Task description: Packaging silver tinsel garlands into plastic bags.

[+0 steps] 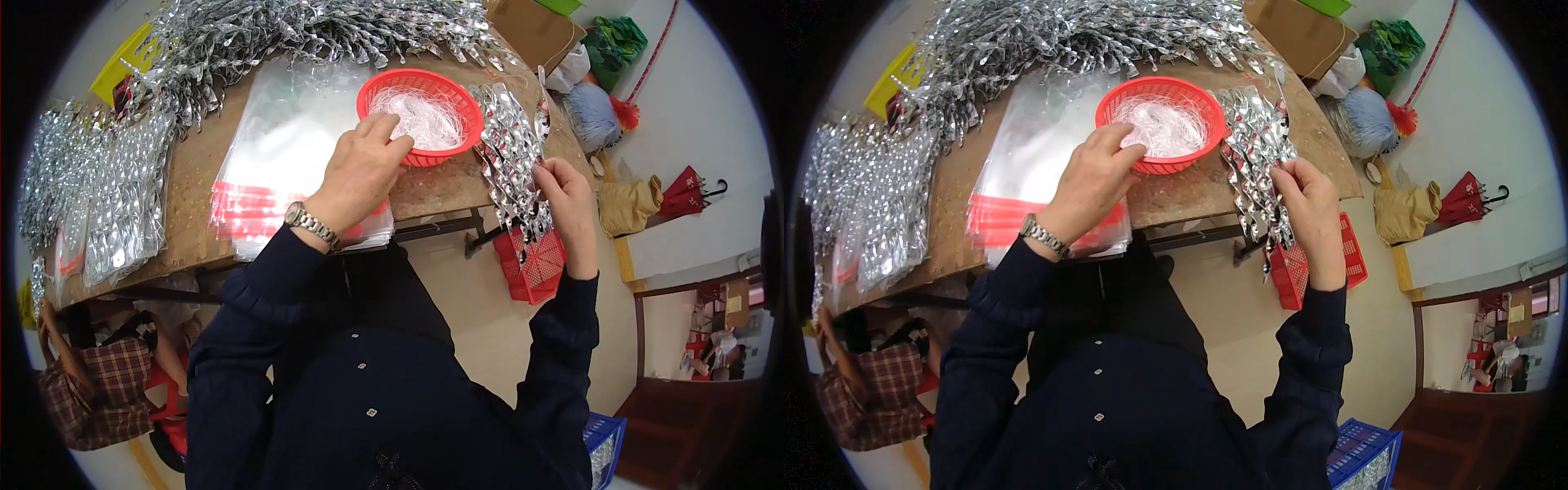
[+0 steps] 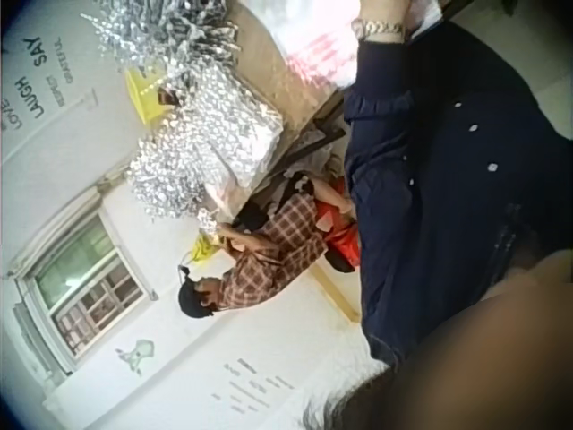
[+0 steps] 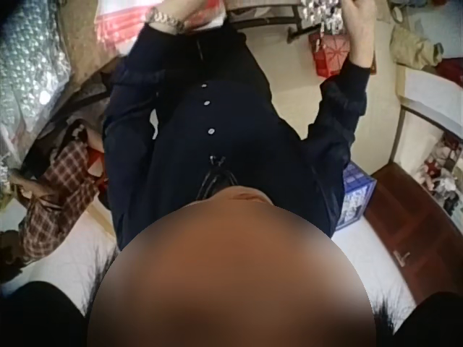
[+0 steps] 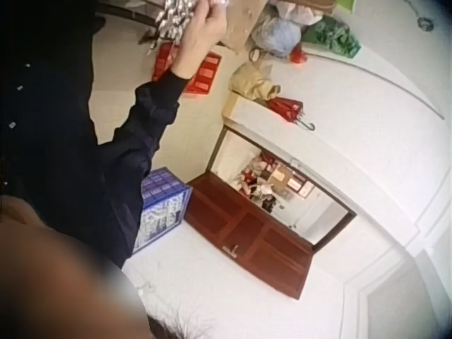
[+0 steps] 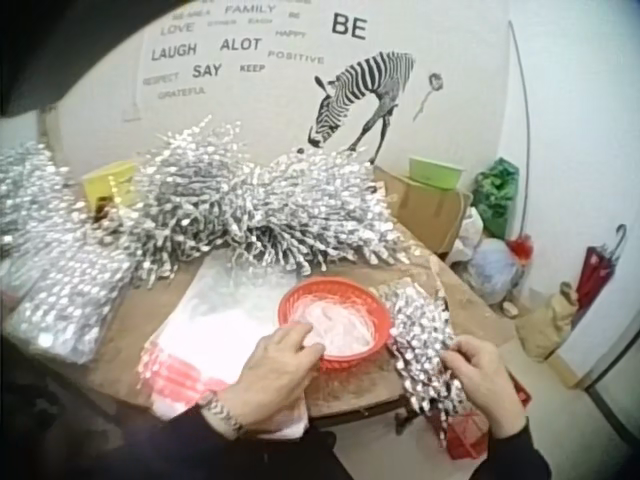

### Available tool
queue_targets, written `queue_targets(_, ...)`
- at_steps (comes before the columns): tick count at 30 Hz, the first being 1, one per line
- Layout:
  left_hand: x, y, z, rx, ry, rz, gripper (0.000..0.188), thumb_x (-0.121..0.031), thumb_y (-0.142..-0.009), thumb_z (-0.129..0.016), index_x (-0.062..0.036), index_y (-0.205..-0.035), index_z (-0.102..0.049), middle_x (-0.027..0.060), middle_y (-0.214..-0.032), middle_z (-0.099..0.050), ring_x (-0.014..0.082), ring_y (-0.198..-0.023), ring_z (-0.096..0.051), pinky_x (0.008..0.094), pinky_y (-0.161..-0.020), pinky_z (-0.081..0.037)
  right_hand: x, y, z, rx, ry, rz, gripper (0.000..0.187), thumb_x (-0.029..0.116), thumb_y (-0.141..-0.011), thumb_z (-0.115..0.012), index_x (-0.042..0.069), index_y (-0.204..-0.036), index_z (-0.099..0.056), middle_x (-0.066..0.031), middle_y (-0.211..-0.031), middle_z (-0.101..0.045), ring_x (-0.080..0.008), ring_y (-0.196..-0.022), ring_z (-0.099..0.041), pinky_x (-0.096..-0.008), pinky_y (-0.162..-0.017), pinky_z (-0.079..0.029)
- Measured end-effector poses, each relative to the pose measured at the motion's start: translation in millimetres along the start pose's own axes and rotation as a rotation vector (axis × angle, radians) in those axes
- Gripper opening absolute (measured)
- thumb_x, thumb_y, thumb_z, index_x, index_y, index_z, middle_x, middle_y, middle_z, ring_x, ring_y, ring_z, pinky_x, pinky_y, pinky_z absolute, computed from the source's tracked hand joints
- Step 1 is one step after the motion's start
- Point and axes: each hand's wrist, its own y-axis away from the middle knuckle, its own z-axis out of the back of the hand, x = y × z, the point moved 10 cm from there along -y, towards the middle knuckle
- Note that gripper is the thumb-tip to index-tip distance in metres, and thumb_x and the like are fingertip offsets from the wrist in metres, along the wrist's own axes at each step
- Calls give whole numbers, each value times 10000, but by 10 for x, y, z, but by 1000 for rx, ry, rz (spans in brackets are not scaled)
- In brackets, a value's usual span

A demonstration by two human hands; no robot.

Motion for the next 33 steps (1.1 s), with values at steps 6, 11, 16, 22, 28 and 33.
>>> queue_targets(6, 74, -78, -156, 10, 53, -73, 91, -29, -749, -608, -48, -830, -573, 91, -871, -573, 289, -883, -591, 375, -704, -522, -235, -307, 27, -63, 232, 8, 222, 219, -922, -633, 6, -861, -640, -56, -701, -621, -132, -641, -564, -286, -605, -435)
queue_targets(11, 138, -108, 98, -51, 66, -35, 132, -16, -740, -651, -58, -849, -590, 94, -832, -551, 306, -859, -574, 398, -704, -503, -98, -427, -60, -108, 385, 68, 238, 234, -919, -638, 3, -865, -650, -58, -684, -620, -123, -641, -581, -310, -597, -446)
queue_targets(16, 294, -83, 440, -114, -21, 29, 112, -52, -770, -676, -69, -843, -593, 90, -830, -551, 301, -840, -572, 402, -691, -498, -3, -520, -238, -69, 522, 108, 252, 246, -899, -615, 2, -908, -675, -174, -767, -666, -303, -729, -657, -399, -674, -488)
queue_targets(22, 654, 171, 431, -53, -82, 109, 129, -56, -775, -701, -64, -846, -593, 82, -843, -562, 300, -855, -572, 403, -707, -505, 104, -609, -492, -29, 540, 167, 258, 242, -885, -619, -5, -858, -686, -219, -775, -670, -378, -761, -663, -449, -704, -506)
queue_targets(28, 743, 283, 394, -28, -86, 140, 159, -36, -756, -717, -57, -876, -617, 80, -873, -585, 299, -884, -581, 397, -724, -512, 67, -676, -707, -23, 636, 202, 240, 236, -882, -643, 2, -864, -694, -224, -817, -679, -402, -786, -659, -475, -731, -516)
queue_targets(33, 759, 251, 411, -41, -81, 141, 177, -18, -749, -717, -54, -902, -635, 99, -900, -605, 313, -911, -588, 400, -768, -509, 27, -669, -803, -70, 773, 226, 214, 237, -889, -653, 24, -866, -672, -202, -797, -677, -394, -787, -662, -485, -713, -517)
